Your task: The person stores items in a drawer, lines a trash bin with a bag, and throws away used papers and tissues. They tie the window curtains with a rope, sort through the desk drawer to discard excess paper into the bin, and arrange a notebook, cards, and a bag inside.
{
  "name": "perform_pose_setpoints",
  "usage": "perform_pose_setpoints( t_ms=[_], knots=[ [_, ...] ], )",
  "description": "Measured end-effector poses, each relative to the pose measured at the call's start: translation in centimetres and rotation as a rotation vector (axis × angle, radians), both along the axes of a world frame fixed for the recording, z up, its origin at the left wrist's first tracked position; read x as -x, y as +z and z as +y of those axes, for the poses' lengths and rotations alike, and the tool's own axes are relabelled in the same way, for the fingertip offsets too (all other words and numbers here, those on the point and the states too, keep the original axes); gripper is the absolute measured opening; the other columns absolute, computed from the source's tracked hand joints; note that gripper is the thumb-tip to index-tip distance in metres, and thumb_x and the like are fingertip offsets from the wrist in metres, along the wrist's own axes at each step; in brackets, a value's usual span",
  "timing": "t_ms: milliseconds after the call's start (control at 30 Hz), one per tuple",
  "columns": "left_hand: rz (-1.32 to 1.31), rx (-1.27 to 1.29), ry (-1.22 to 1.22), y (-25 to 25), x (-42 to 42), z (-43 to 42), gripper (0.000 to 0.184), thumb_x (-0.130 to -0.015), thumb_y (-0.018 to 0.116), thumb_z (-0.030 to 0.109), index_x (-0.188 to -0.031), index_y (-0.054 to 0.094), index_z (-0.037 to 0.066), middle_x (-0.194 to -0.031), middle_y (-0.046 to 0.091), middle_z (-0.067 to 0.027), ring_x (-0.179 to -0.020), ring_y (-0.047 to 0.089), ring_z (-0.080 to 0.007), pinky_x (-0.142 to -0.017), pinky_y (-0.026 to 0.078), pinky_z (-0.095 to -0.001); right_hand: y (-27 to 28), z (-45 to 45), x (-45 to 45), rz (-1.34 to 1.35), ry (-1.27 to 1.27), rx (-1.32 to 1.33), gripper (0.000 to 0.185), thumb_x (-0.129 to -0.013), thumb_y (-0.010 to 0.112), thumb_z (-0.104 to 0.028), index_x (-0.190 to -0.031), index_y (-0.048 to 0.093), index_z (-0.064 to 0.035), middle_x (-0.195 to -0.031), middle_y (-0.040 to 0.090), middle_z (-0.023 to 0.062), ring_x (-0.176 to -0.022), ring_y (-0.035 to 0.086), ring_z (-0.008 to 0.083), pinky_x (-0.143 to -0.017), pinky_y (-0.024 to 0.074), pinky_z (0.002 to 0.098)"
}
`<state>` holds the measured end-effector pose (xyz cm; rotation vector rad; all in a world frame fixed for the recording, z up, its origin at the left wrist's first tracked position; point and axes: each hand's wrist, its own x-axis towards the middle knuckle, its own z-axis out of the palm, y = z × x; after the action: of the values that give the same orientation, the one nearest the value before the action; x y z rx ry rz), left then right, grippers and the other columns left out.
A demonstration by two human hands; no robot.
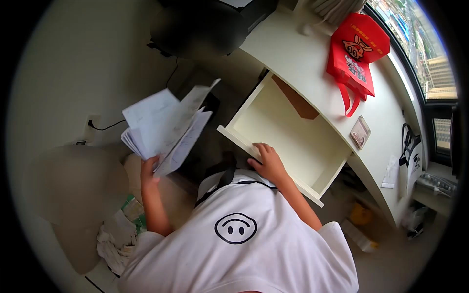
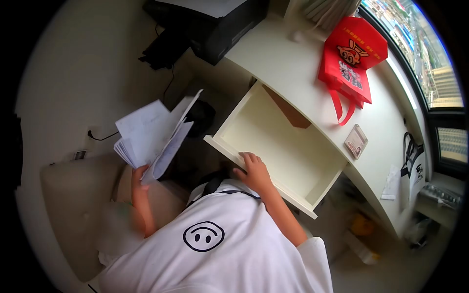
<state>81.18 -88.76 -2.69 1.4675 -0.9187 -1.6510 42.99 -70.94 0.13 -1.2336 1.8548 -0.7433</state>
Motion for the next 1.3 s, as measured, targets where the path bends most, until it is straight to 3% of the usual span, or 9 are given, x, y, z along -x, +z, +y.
perform_pose_setpoints(
  t_ms=[167, 233, 367, 500, 700, 1033, 1100, 1233, 1300],
  knots=[
    [-0.024, 0.199, -0.177, -10.5, -7.3, 3.0, 0.033, -0.08, 0.049, 0.006, -0.108, 0.051, -0.01, -0.106, 0.056, -0.0159, -0.088, 0.058, -0.0235, -0.078, 0.048, -0.0307, -3.2, 1.0, -0.6, 0.361, 0.108, -0.003, 0.047, -0.07, 0.064, -0.014, -0.113, 0.047, -0.0078, -0.115, 0.049, 0.0127, -0.102, 0.049, 0.0323, -0.084, 0.0421, 0.0401],
    [0.739, -0.319, 0.19, -12.5, -7.0, 3.9, 0.025, -0.082, 0.047, 0.008, -0.104, 0.052, -0.003, -0.089, 0.058, -0.0161, -0.075, 0.059, -0.0253, -0.059, 0.053, -0.0274, -2.6, 0.0, -0.9, 0.328, 0.107, 0.0, 0.047, -0.067, 0.064, -0.008, -0.112, 0.049, -0.0095, -0.113, 0.05, 0.0146, -0.1, 0.05, 0.034, -0.083, 0.0429, 0.0399],
    [0.501, -0.515, 0.713, -10.6, -1.4, 4.5, 0.024, -0.087, 0.04, 0.008, -0.106, 0.052, -0.001, -0.086, 0.056, -0.0188, -0.062, 0.059, -0.027, -0.047, 0.055, -0.0259, -1.1, -3.1, -2.5, 0.365, 0.058, 0.27, 0.045, -0.071, 0.065, -0.011, -0.112, 0.048, -0.0072, -0.111, 0.051, 0.0142, -0.101, 0.051, 0.0302, -0.083, 0.0427, 0.0385],
    [1.334, -0.811, 0.591, -9.5, 0.5, 5.4, 0.033, -0.089, 0.044, 0.017, -0.117, 0.046, 0.001, -0.107, 0.047, -0.0302, -0.082, 0.056, -0.0321, -0.057, 0.056, -0.0318, -0.5, -9.2, -8.1, -0.574, 0.259, -0.29, 0.041, -0.089, 0.051, -0.03, -0.115, 0.045, 0.0014, -0.115, 0.052, 0.0146, -0.105, 0.051, 0.0241, -0.089, 0.041, 0.0353],
    [0.217, -0.457, 0.126, -1.7, 8.8, 4.3, 0.023, -0.084, 0.054, 0.02, -0.1, 0.054, 0.002, -0.072, 0.06, -0.0098, -0.048, 0.055, -0.0138, -0.035, 0.038, -0.0208, -7.2, -16.4, -14.9, -1.596, -0.206, -0.298, 0.056, -0.082, 0.057, -0.044, -0.119, 0.043, -0.0044, -0.113, 0.053, 0.0102, -0.102, 0.051, 0.0263, -0.089, 0.0396, 0.0402],
    [0.998, -0.449, 0.157, 2.5, 9.8, 5.6, 0.036, -0.084, 0.051, 0.017, -0.113, 0.048, -0.005, -0.111, 0.054, -0.0156, -0.1, 0.055, -0.0255, -0.084, 0.047, -0.0405, -9.9, -17.7, -15.8, -1.218, -0.68, -0.499, 0.045, -0.07, 0.072, -0.013, -0.108, 0.051, 0.0009, -0.099, 0.058, 0.0142, -0.085, 0.058, 0.031, -0.075, 0.048, 0.045],
    [0.213, -0.343, 0.35, -2.1, 9.6, 6.2, 0.04, -0.082, 0.053, 0.01, -0.119, 0.044, -0.003, -0.109, 0.055, -0.0145, -0.093, 0.058, -0.0255, -0.078, 0.05, -0.0394, -9.9, -16.7, -16.7, -1.102, -0.69, -0.561, 0.044, -0.069, 0.072, -0.013, -0.105, 0.051, 0.0036, -0.096, 0.059, 0.0158, -0.081, 0.059, 0.031, -0.073, 0.0486, 0.0449],
    [-0.037, -0.268, 0.446, -6.9, 7.8, 6.0, 0.034, -0.082, 0.053, 0.005, -0.115, 0.047, -0.003, -0.105, 0.056, -0.0159, -0.087, 0.06, -0.0266, -0.071, 0.053, -0.0403, -9.3, -15.3, -15.8, -1.061, -0.284, -0.69, 0.034, -0.078, 0.064, -0.014, -0.104, 0.052, 0.0041, -0.096, 0.061, 0.0131, -0.075, 0.06, 0.0238, -0.065, 0.0499, 0.0357],
    [0.019, -0.24, 0.537, -7.6, 7.6, 4.7, 0.031, -0.081, 0.048, 0.0, -0.111, 0.045, -0.006, -0.1, 0.055, -0.0183, -0.082, 0.06, -0.0314, -0.056, 0.057, -0.0451, -7.8, -13.8, -13.4, -0.351, 0.179, -0.117, 0.025, -0.077, 0.061, -0.01, -0.098, 0.054, 0.0014, -0.093, 0.061, 0.0107, -0.074, 0.06, 0.0258, -0.064, 0.0488, 0.0332]
  ],
)
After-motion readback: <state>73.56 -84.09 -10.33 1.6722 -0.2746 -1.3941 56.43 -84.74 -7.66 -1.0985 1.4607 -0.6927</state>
